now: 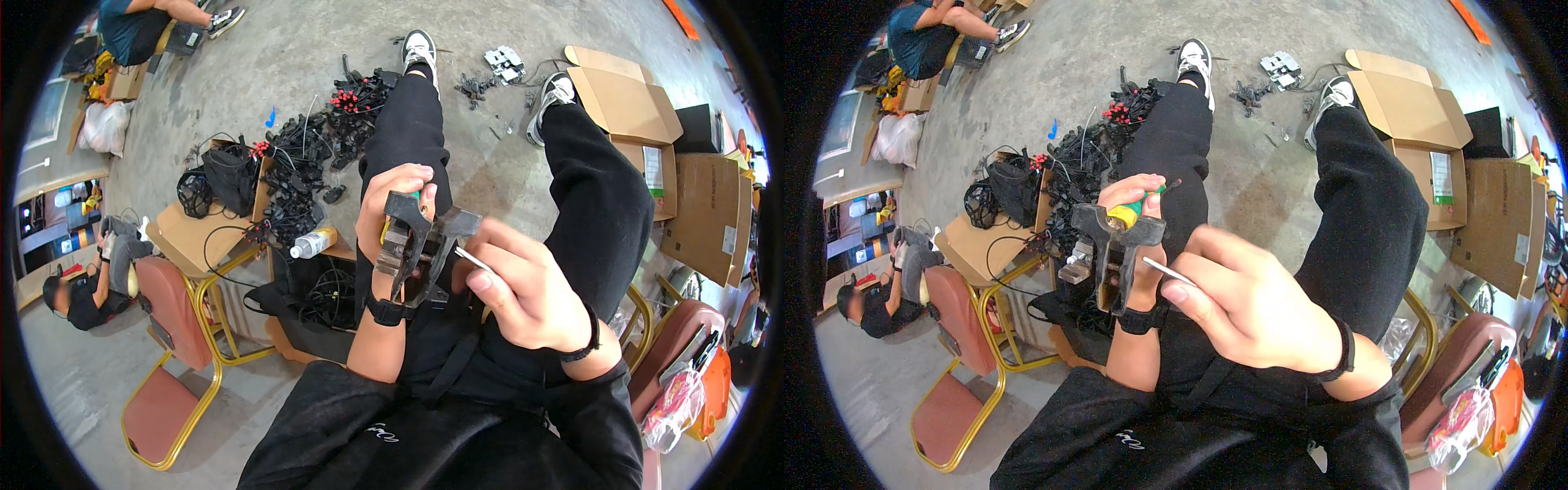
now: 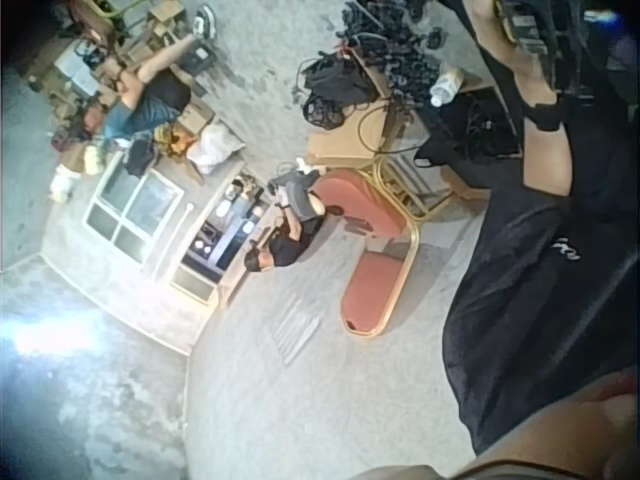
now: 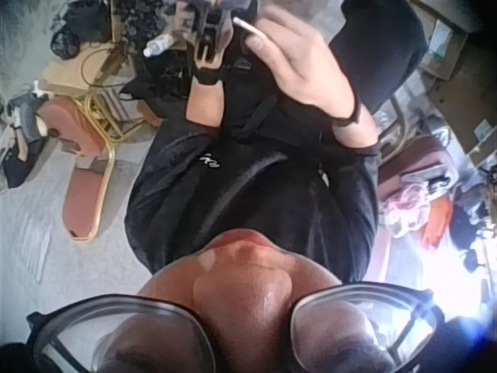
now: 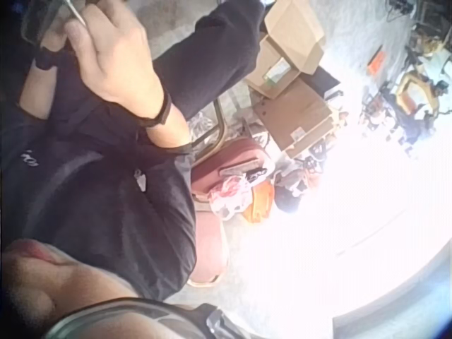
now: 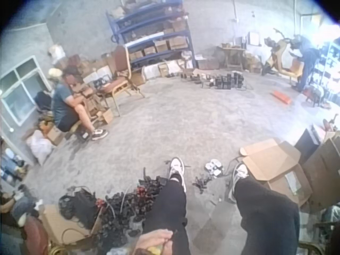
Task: The person uses a thin metal tool to manipulate a small pin and a spring inside a black plastic switch housing while holding the component by hand.
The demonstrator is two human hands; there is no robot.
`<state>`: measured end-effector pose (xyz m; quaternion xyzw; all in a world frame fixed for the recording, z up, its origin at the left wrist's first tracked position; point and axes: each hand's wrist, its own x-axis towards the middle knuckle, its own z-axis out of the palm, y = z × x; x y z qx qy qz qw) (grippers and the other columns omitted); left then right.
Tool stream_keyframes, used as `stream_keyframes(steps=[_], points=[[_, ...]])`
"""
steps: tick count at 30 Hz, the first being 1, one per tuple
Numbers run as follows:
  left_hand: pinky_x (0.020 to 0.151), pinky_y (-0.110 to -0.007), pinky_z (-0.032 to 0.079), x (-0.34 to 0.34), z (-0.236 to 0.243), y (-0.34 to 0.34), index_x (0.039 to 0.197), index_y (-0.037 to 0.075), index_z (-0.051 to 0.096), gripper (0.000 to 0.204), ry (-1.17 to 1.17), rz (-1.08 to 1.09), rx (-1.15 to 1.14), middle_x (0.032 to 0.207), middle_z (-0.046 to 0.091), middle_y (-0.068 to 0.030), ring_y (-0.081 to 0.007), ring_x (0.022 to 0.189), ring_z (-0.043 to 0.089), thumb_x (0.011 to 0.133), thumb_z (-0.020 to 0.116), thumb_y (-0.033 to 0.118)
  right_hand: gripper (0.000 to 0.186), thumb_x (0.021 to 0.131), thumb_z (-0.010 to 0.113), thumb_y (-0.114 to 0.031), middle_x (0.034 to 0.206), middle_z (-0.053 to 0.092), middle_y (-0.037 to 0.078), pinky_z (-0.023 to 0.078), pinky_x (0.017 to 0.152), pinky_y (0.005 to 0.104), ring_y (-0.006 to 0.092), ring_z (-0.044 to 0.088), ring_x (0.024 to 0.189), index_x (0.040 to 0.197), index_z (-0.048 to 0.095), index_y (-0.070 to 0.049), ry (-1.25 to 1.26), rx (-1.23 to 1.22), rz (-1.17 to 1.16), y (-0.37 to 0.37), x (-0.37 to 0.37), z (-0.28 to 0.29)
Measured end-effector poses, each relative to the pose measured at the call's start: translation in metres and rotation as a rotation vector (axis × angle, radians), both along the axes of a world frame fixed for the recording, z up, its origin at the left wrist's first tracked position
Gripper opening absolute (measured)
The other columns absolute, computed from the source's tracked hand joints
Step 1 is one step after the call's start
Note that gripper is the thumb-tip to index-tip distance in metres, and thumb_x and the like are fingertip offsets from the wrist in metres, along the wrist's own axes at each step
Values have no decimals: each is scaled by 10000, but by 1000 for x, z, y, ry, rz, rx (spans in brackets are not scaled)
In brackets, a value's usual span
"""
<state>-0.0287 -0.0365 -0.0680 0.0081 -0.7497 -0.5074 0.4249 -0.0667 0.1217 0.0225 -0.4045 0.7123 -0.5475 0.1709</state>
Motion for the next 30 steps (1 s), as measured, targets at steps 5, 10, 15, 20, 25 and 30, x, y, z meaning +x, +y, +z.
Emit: stream_keyframes(steps=[5,10,15,20,25,30], points=[[714,-303,505,0,-5,2,942,26,530,327,22,-20,76,890,614,-137,-224,812,620,688,651,-141,398,968,373,-257,593,496,68,402,544,295,186,477,530,708,528,1,-637,-74,230,4,-2,10],[713,-304,505,-1,-4,3,940,23,531,334,21,-29,81,891,616,-134,-228,810,619,679,654,-145,452,975,348,-291,567,477,40,357,483,246,117,428,488,665,510,-5,-893,-57,318,8,0,6],[713,-305,505,-1,-4,4,935,21,532,318,3,-7,69,887,617,-136,-227,807,619,686,653,-135,473,994,266,-302,488,337,23,275,348,239,102,336,391,658,428,-12,-1642,-314,436,3,-5,1],[713,-304,506,-1,-2,4,929,20,534,297,-12,-11,66,887,617,-139,-227,808,617,697,653,-122,437,989,310,-318,505,372,21,294,355,228,91,338,388,686,439,-30,-1769,-367,474,4,-6,2],[715,-303,505,0,0,3,930,18,533,292,-20,-23,63,887,617,-141,-223,808,616,702,652,-119,325,966,418,-234,516,398,16,377,437,243,102,399,423,731,479,-18,-978,-75,120,2,3,11],[720,-303,504,-1,-1,2,935,21,533,288,-7,-15,46,896,617,-136,-222,811,617,709,646,-118,141,799,644,-134,852,533,130,434,602,323,230,545,706,816,552,-29,88,69,-69,0,0,0]])
